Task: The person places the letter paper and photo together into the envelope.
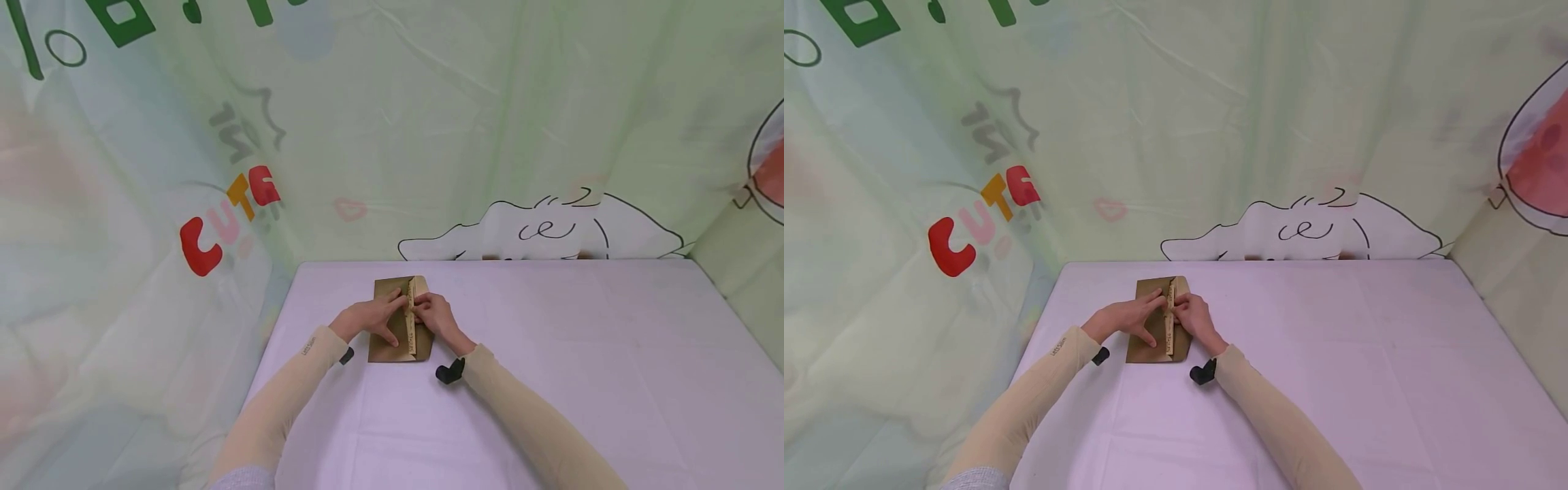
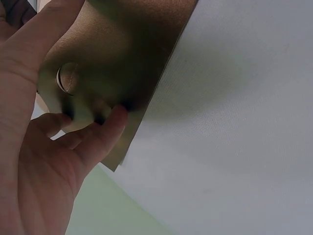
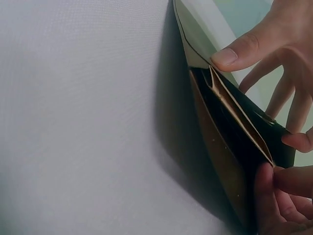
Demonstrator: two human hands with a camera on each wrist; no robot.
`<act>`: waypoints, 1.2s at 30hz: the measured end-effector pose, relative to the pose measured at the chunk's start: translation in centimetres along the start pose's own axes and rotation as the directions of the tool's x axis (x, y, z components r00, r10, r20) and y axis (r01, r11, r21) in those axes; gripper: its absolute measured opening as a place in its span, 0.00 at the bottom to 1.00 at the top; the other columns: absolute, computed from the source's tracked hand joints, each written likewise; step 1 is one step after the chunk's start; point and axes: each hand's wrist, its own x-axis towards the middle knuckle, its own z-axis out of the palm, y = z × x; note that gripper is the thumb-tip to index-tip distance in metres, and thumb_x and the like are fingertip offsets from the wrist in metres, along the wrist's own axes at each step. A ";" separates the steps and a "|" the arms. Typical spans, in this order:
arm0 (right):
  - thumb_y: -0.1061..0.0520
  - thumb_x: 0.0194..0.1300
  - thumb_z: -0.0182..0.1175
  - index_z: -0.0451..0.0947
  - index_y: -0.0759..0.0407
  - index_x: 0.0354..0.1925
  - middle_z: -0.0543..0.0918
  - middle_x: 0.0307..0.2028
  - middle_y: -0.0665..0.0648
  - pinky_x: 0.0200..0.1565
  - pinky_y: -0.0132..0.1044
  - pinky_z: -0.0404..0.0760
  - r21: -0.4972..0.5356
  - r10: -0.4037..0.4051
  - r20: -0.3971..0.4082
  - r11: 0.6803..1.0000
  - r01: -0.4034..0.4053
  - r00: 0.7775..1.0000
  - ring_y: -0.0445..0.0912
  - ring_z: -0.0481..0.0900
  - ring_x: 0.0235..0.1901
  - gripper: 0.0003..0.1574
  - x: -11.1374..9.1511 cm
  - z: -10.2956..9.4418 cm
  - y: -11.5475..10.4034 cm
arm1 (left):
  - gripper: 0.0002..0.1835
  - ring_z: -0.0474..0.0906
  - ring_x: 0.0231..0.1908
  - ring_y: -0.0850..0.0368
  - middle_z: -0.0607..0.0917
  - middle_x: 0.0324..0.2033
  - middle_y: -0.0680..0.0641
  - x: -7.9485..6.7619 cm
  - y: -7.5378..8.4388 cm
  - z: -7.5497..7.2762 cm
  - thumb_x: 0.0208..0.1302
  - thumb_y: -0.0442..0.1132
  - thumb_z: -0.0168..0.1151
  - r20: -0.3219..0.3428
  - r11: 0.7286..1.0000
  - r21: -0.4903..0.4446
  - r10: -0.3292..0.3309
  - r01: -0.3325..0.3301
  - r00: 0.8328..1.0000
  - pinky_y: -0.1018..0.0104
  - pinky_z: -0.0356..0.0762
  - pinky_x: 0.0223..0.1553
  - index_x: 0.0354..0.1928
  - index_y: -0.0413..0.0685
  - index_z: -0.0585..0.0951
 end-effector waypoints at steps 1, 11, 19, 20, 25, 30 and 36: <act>0.65 0.69 0.59 0.77 0.71 0.53 0.87 0.37 0.67 0.37 0.37 0.86 0.000 0.001 -0.001 1.000 -0.001 1.000 0.48 0.87 0.31 0.16 0.0 0.0 0.0 | 0.44 0.62 0.74 0.42 0.48 0.79 0.34 0.0 0.0 0.0 0.51 0.61 0.76 0.000 1.000 -0.001 0.001 -0.001 1.000 0.50 0.70 0.67 0.62 0.58 0.61; 0.64 0.68 0.60 0.77 0.70 0.52 0.87 0.36 0.65 0.36 0.36 0.86 0.011 0.013 -0.001 1.000 -0.013 1.000 0.45 0.86 0.30 0.16 0.1 0.3 0.0 | 0.45 0.63 0.73 0.44 0.49 0.79 0.35 0.1 -0.2 0.2 0.51 0.62 0.76 -0.012 1.000 0.010 0.002 -0.002 1.000 0.51 0.71 0.67 0.63 0.58 0.61; 0.66 0.67 0.61 0.77 0.72 0.50 0.86 0.33 0.64 0.32 0.33 0.84 0.025 0.004 -0.022 1.000 -0.003 1.000 0.43 0.84 0.27 0.14 0.0 0.5 0.2 | 0.45 0.63 0.73 0.43 0.49 0.79 0.35 0.1 -0.1 0.4 0.51 0.63 0.76 -0.025 1.000 0.022 -0.001 0.001 1.000 0.51 0.70 0.68 0.64 0.57 0.61; 0.66 0.67 0.60 0.78 0.71 0.50 0.86 0.33 0.64 0.32 0.33 0.84 0.028 0.007 -0.024 1.000 -0.006 1.000 0.44 0.84 0.27 0.14 0.0 0.5 0.2 | 0.46 0.62 0.74 0.43 0.49 0.79 0.35 0.1 -0.1 0.4 0.51 0.63 0.75 -0.026 1.000 0.026 0.000 0.000 1.000 0.51 0.69 0.68 0.64 0.57 0.60; 0.67 0.68 0.59 0.78 0.71 0.50 0.87 0.36 0.66 0.34 0.34 0.85 0.024 0.011 -0.023 1.000 -0.010 1.000 0.45 0.85 0.29 0.13 0.0 0.8 0.1 | 0.46 0.61 0.74 0.43 0.49 0.79 0.35 0.0 -0.1 0.4 0.51 0.62 0.76 -0.029 1.000 0.024 0.002 -0.001 1.000 0.51 0.68 0.69 0.64 0.57 0.60; 0.67 0.68 0.58 0.78 0.72 0.50 0.87 0.38 0.67 0.34 0.33 0.85 0.019 0.009 -0.014 1.000 -0.009 1.000 0.42 0.84 0.29 0.14 0.1 0.8 0.0 | 0.44 0.60 0.75 0.42 0.49 0.79 0.35 0.0 0.0 0.3 0.50 0.62 0.76 -0.031 1.000 0.017 -0.007 0.008 1.000 0.50 0.70 0.67 0.62 0.58 0.61; 0.67 0.67 0.59 0.79 0.71 0.49 0.87 0.36 0.66 0.32 0.31 0.84 0.009 -0.001 -0.031 1.000 0.001 1.000 0.43 0.85 0.28 0.13 0.0 1.2 -0.2 | 0.45 0.61 0.74 0.45 0.51 0.79 0.38 0.1 0.0 0.4 0.51 0.62 0.76 -0.054 1.000 0.003 0.009 -0.008 0.998 0.51 0.71 0.67 0.65 0.58 0.61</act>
